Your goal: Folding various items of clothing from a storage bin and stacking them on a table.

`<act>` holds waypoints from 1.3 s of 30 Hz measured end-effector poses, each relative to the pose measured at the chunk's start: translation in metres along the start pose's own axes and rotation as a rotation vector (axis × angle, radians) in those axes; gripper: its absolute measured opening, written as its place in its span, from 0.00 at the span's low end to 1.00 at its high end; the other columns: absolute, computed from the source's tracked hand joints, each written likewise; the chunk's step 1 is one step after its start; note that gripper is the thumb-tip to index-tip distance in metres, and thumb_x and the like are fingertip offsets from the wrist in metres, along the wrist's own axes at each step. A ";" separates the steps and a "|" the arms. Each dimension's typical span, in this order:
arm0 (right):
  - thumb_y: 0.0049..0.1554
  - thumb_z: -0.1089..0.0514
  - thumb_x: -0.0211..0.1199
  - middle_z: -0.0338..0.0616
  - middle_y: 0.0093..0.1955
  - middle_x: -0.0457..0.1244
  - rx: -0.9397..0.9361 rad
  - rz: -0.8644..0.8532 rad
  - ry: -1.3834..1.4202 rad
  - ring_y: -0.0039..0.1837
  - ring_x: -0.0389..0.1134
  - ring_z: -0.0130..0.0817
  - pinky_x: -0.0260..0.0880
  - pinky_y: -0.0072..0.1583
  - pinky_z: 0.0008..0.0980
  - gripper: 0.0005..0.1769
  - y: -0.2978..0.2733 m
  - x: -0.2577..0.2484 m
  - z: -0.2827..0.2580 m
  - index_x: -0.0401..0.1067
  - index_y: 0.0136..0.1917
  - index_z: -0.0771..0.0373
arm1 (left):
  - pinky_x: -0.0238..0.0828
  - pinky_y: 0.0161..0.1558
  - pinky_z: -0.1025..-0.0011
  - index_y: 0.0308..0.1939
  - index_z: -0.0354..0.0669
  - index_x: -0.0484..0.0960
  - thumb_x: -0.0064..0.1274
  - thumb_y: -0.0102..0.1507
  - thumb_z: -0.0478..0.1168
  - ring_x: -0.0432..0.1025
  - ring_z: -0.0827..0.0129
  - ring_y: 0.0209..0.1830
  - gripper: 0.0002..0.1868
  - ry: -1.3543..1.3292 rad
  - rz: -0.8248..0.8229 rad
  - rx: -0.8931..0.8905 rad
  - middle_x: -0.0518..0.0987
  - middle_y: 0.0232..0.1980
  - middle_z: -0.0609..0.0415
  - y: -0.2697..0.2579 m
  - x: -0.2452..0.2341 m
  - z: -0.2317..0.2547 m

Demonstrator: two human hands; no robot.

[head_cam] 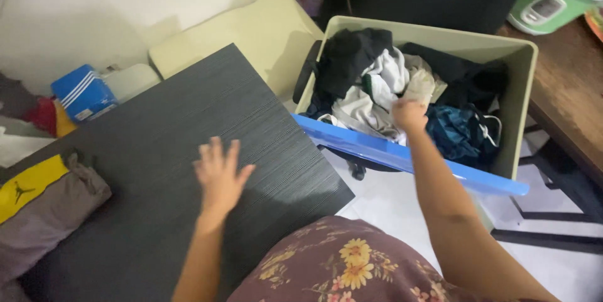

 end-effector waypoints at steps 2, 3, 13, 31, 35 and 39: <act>0.62 0.42 0.64 0.56 0.42 0.67 0.293 -0.361 0.372 0.46 0.69 0.55 0.67 0.49 0.50 0.19 0.007 0.070 0.061 0.75 0.48 0.60 | 0.56 0.63 0.32 0.71 0.47 0.71 0.46 0.66 0.64 0.54 0.30 0.74 0.36 -0.266 -0.019 0.051 0.61 0.76 0.34 -0.003 0.019 0.020; 0.62 0.42 0.64 0.56 0.42 0.67 0.284 -0.359 0.375 0.46 0.69 0.55 0.67 0.49 0.50 0.19 0.025 0.033 0.052 0.75 0.48 0.60 | 0.56 0.63 0.32 0.71 0.47 0.71 0.46 0.66 0.64 0.54 0.30 0.74 0.36 -0.265 -0.013 0.044 0.61 0.76 0.34 -0.001 0.019 0.024; 0.74 0.56 0.55 0.36 0.50 0.66 0.124 -0.302 1.601 0.50 0.65 0.23 0.68 0.54 0.26 0.08 0.110 -0.320 -0.172 0.69 0.58 0.62 | 0.66 0.66 0.60 0.60 0.43 0.81 0.43 0.71 0.54 0.73 0.54 0.65 0.24 -0.999 -0.231 0.098 0.80 0.63 0.47 0.054 -0.055 0.076; 0.65 0.49 0.58 0.45 0.52 0.69 -0.210 -0.720 1.036 0.53 0.70 0.37 0.70 0.53 0.36 0.19 -0.071 -0.164 -0.349 0.72 0.60 0.66 | 0.72 0.41 0.63 0.44 0.40 0.84 0.57 0.68 0.57 0.78 0.60 0.36 0.22 -0.883 -0.026 -0.517 0.84 0.35 0.49 -0.080 -0.096 -0.103; 0.59 0.38 0.59 0.54 0.48 0.69 0.198 -1.208 0.918 0.42 0.73 0.42 0.75 0.41 0.42 0.33 -0.144 -0.234 -0.423 0.64 0.65 0.67 | 0.68 0.39 0.57 0.46 0.49 0.85 0.53 0.65 0.58 0.78 0.47 0.37 0.20 -0.559 0.058 -0.498 0.83 0.35 0.44 -0.099 -0.064 -0.104; 0.58 0.40 0.61 0.61 0.50 0.69 0.287 -1.310 0.910 0.42 0.73 0.45 0.78 0.41 0.47 0.42 -0.172 -0.216 -0.455 0.50 0.72 0.67 | 0.61 0.46 0.56 0.47 0.52 0.88 0.54 0.65 0.55 0.79 0.55 0.35 0.16 -0.640 -0.067 -0.477 0.85 0.32 0.47 -0.097 -0.128 -0.067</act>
Point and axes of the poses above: each hand's wrist, its own y-axis towards the middle knuckle, its own x-axis out of the palm, z = x × y, the point moved 2 cm from there along y, towards the middle knuckle
